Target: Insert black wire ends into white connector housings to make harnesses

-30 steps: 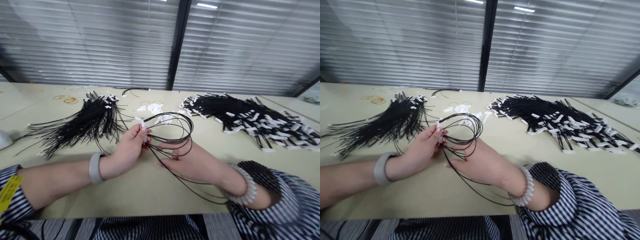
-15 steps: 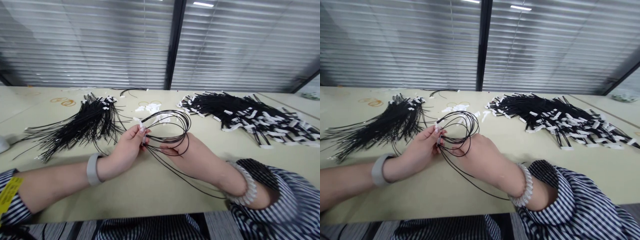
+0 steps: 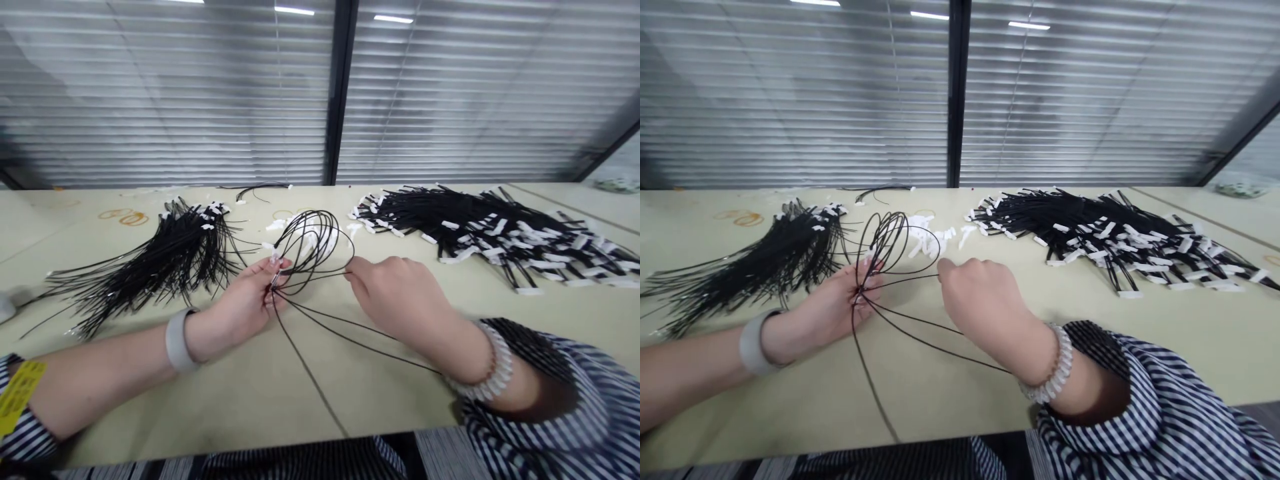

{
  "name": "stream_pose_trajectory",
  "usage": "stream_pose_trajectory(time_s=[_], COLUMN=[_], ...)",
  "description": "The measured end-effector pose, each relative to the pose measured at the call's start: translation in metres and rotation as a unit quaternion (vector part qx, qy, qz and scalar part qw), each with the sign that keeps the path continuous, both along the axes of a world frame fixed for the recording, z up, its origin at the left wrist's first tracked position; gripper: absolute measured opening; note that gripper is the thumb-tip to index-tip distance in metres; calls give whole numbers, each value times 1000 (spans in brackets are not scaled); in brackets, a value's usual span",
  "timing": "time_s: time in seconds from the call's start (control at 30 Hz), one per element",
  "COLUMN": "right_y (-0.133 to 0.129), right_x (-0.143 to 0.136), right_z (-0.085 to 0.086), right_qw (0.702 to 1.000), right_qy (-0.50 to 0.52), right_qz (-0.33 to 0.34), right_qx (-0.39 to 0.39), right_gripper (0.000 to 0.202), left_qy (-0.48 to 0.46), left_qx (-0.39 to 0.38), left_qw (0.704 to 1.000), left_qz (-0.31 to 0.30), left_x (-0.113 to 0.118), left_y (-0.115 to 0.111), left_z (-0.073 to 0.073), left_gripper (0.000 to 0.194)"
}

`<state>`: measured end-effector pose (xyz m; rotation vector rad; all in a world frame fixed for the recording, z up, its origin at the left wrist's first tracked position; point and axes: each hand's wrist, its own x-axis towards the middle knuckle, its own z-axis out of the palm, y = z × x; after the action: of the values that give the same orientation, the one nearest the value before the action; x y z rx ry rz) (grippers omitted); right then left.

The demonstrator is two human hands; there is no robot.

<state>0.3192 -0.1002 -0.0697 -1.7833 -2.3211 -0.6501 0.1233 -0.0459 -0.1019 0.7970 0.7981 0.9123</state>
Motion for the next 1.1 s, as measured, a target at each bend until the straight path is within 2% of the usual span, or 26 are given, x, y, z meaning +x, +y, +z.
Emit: stream_pose_trajectory(time_s=[0.1, 0.23, 0.3, 0.43, 0.57, 0.63, 0.73, 0.77, 0.83, 0.9, 0.93, 1.0, 1.1], right_y=[4, 3, 1, -2, -3, -5, -15, -20, -27, -29, -27, -20, -5], right_x=[6, 12, 12, 5, 4, 6, 8, 7, 4, -1, -3, -7, -7], right_z=[4, 10, 11, 13, 20, 26, 34, 35, 37, 36, 34, 28, 16], right_qw=[996, 964, 930, 839, 757, 719, 690, 686, 689, 719, 739, 781, 838], right_qy=[88, 262, 363, 512, 610, 655, 684, 684, 667, 623, 594, 540, 484], right_qz=[-18, 22, 61, 157, 171, 183, 234, 250, 266, 261, 254, 235, 192], right_qx=[-26, -27, 13, 101, 160, 143, 37, -6, -91, -166, -193, -206, -164], right_gripper=[23, 18, 18, 22, 22, 26, 52, 51, 30, 7, 5, 10, 13], left_qy=[-34, -68, -84, -102, -96, -92, -67, -51, -12, 19, 28, 38, 60], left_qx=[-20, -48, -57, -60, -59, -62, -41, -25, 18, 53, 65, 79, 87], left_qw=[999, 996, 995, 992, 992, 993, 997, 998, 999, 998, 997, 996, 994], left_qz=[-18, -25, -20, -33, -47, -42, 3, 21, 33, 17, 8, 3, 7], left_x=[1, 3, 4, 5, 3, 3, 5, 6, 8, 9, 9, 9, 8], left_y=[0, -5, -8, -11, -9, -9, -8, -7, -7, -6, -6, -6, -7], left_z=[1, 6, 9, 9, 7, 6, 4, 2, -3, -8, -10, -12, -10], left_gripper=[5, 4, 4, 7, 8, 7, 6, 6, 10, 14, 15, 14, 14])
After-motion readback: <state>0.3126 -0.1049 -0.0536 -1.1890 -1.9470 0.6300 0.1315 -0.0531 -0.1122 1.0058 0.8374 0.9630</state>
